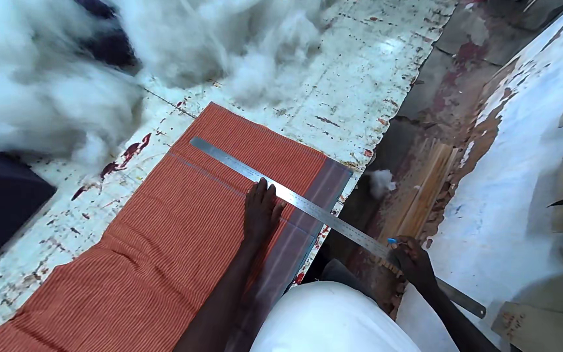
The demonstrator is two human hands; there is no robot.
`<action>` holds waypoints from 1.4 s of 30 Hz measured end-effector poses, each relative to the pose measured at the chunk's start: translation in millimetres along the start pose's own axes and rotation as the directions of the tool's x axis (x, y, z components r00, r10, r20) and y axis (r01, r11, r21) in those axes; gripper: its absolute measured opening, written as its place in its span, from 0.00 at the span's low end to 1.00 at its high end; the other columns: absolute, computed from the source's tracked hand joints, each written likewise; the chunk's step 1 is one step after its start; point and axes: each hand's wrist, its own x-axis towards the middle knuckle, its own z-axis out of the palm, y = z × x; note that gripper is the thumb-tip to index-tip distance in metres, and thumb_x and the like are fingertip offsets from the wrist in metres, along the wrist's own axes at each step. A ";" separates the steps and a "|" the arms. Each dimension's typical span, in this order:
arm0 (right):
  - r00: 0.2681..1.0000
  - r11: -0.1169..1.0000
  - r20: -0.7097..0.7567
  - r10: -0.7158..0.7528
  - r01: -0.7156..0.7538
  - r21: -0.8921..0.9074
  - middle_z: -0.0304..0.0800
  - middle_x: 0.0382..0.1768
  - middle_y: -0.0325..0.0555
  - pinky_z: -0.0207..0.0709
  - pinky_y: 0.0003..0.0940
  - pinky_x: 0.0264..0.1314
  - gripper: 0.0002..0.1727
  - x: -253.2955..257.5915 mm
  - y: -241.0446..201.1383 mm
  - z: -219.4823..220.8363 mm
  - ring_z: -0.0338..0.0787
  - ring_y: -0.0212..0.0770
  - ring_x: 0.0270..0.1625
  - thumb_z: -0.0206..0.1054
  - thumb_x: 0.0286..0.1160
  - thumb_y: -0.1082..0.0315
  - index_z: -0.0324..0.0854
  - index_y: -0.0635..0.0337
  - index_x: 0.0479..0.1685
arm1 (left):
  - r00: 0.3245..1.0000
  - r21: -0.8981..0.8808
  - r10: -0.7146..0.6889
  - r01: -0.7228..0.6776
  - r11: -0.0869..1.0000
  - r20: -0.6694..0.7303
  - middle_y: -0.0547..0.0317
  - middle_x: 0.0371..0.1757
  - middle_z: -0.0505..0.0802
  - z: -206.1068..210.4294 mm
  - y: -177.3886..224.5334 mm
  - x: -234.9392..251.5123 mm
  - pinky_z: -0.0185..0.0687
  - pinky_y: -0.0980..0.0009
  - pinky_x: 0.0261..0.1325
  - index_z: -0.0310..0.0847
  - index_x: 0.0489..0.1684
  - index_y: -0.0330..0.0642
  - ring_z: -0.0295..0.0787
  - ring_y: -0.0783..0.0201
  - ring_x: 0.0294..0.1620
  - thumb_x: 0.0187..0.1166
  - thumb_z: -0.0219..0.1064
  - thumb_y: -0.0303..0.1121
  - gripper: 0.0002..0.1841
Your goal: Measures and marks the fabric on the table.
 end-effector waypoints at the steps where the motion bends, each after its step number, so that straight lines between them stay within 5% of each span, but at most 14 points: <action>1: 1.000 1.000 0.007 0.001 -0.001 0.004 0.82 0.20 0.34 0.76 0.30 0.24 0.15 1.1 -2.4 1.5 0.79 0.30 0.20 0.60 0.81 0.61 0.82 0.55 0.60 | 1.000 0.005 0.002 -0.002 1.000 0.005 0.51 0.92 0.66 0.0 0.2 0.2 0.44 0.48 0.94 0.73 0.83 0.50 0.51 0.50 0.95 0.87 0.50 0.62 0.34; 13: 0.999 1.000 0.035 -0.016 0.015 0.014 0.82 0.19 0.35 0.77 0.30 0.23 0.15 11.1 -3.9 10.6 0.80 0.31 0.19 0.60 0.82 0.60 0.81 0.55 0.60 | 0.999 0.010 -0.002 0.002 1.000 0.043 0.56 0.92 0.66 -1.2 0.4 -0.2 0.42 0.45 0.94 0.73 0.84 0.52 0.50 0.51 0.95 0.88 0.48 0.61 0.33; 16: 0.999 1.000 0.051 -0.019 0.019 -0.001 0.86 0.24 0.40 0.81 0.37 0.26 0.17 13.2 -7.4 11.5 0.84 0.35 0.23 0.59 0.82 0.61 0.81 0.58 0.62 | 0.998 0.020 -0.021 0.020 1.000 0.066 0.56 0.93 0.65 -2.0 0.9 0.4 0.42 0.45 0.94 0.73 0.84 0.52 0.49 0.51 0.95 0.88 0.47 0.62 0.34; 24: 0.999 1.000 0.050 -0.011 0.011 -0.004 0.82 0.21 0.37 0.77 0.36 0.22 0.18 14.5 -9.0 15.4 0.80 0.34 0.20 0.59 0.81 0.57 0.82 0.56 0.61 | 0.998 0.032 -0.032 0.031 0.999 0.058 0.55 0.93 0.65 -5.0 1.6 -0.8 0.42 0.45 0.94 0.72 0.84 0.51 0.50 0.51 0.95 0.88 0.47 0.62 0.34; 31: 0.996 0.999 0.078 -0.036 0.033 0.041 0.86 0.28 0.41 0.82 0.31 0.28 0.20 10.2 -14.3 13.5 0.83 0.29 0.25 0.60 0.81 0.64 0.77 0.69 0.64 | 0.999 0.075 -0.033 0.030 0.997 0.036 0.53 0.91 0.68 -4.1 3.1 -3.2 0.44 0.44 0.94 0.73 0.84 0.51 0.53 0.50 0.95 0.88 0.50 0.60 0.32; 42: 0.995 0.998 0.093 -0.024 0.018 0.063 0.82 0.23 0.35 0.77 0.27 0.23 0.16 12.3 -13.1 14.1 0.79 0.27 0.21 0.60 0.82 0.66 0.77 0.67 0.61 | 0.998 0.026 -0.039 0.038 0.999 0.047 0.55 0.93 0.66 -0.9 4.1 -2.2 0.43 0.47 0.95 0.72 0.85 0.50 0.50 0.53 0.95 0.89 0.47 0.61 0.34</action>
